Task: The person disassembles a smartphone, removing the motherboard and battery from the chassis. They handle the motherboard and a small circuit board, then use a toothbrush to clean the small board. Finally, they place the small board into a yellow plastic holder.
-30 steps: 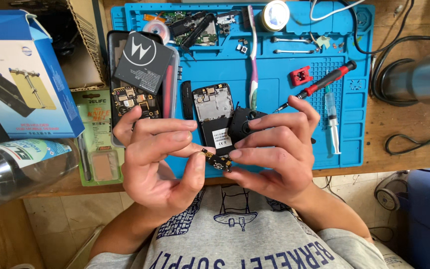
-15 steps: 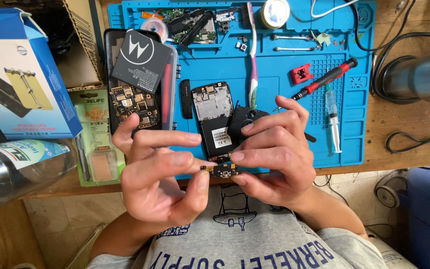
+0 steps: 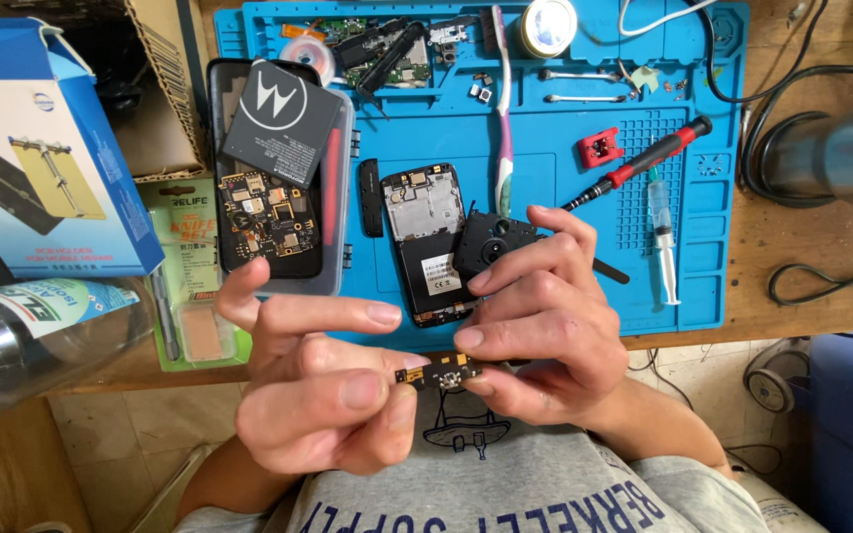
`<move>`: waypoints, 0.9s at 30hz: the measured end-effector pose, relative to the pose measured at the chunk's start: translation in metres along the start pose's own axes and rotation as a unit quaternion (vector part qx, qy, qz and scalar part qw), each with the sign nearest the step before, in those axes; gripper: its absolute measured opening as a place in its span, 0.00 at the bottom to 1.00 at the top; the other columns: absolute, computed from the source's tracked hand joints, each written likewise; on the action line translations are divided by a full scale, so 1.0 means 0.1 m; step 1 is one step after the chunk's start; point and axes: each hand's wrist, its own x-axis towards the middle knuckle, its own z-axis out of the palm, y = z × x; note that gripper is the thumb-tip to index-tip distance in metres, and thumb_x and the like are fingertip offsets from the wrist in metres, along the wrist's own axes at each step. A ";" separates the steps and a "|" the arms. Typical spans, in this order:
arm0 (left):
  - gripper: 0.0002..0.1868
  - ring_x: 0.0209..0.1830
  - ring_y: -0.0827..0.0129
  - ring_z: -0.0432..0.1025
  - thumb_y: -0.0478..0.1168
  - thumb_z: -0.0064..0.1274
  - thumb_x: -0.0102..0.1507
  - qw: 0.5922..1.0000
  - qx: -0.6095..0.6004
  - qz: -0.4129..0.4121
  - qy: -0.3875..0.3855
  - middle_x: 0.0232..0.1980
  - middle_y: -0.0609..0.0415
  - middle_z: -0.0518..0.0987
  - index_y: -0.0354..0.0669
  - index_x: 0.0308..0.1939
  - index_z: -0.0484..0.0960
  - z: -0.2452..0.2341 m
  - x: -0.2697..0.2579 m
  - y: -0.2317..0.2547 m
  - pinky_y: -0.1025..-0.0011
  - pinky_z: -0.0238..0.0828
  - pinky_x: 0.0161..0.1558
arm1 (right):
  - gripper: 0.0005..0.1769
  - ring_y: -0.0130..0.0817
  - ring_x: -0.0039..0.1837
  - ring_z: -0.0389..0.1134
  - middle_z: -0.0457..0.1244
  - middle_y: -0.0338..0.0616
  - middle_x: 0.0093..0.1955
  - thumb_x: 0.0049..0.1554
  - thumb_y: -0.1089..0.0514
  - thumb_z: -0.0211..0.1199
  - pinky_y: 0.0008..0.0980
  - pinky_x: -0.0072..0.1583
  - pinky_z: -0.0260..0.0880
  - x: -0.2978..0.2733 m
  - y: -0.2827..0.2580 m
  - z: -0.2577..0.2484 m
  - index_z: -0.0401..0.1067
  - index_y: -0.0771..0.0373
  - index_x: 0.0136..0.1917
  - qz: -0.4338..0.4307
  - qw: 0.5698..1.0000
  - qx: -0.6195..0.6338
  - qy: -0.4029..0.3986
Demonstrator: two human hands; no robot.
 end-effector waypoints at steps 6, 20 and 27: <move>0.20 0.50 0.72 0.87 0.36 0.54 0.71 0.994 0.001 0.068 0.080 0.37 0.79 0.90 0.64 0.62 0.68 0.17 0.00 -0.03 0.49 0.36 0.90 | 0.11 0.38 0.56 0.78 0.73 0.29 0.43 0.72 0.41 0.61 0.63 0.84 0.58 -0.02 -0.02 -0.02 0.76 0.46 0.54 -0.011 1.000 0.002 0.001; 0.23 0.46 0.73 0.87 0.31 0.51 0.67 0.991 0.007 0.091 0.102 0.34 0.78 0.88 0.63 0.60 0.68 0.24 -0.01 -0.02 0.48 0.38 0.88 | 0.11 0.36 0.55 0.78 0.72 0.29 0.42 0.73 0.41 0.62 0.62 0.83 0.59 -0.07 -0.08 -0.09 0.76 0.46 0.56 -0.017 1.000 -0.005 -0.003; 0.20 0.45 0.72 0.87 0.35 0.52 0.69 0.990 0.008 0.087 0.109 0.33 0.79 0.87 0.64 0.60 0.69 0.24 0.00 -0.01 0.49 0.38 0.88 | 0.11 0.36 0.54 0.78 0.72 0.30 0.41 0.72 0.41 0.62 0.62 0.82 0.61 -0.05 -0.08 -0.07 0.76 0.47 0.55 -0.017 1.000 0.003 -0.002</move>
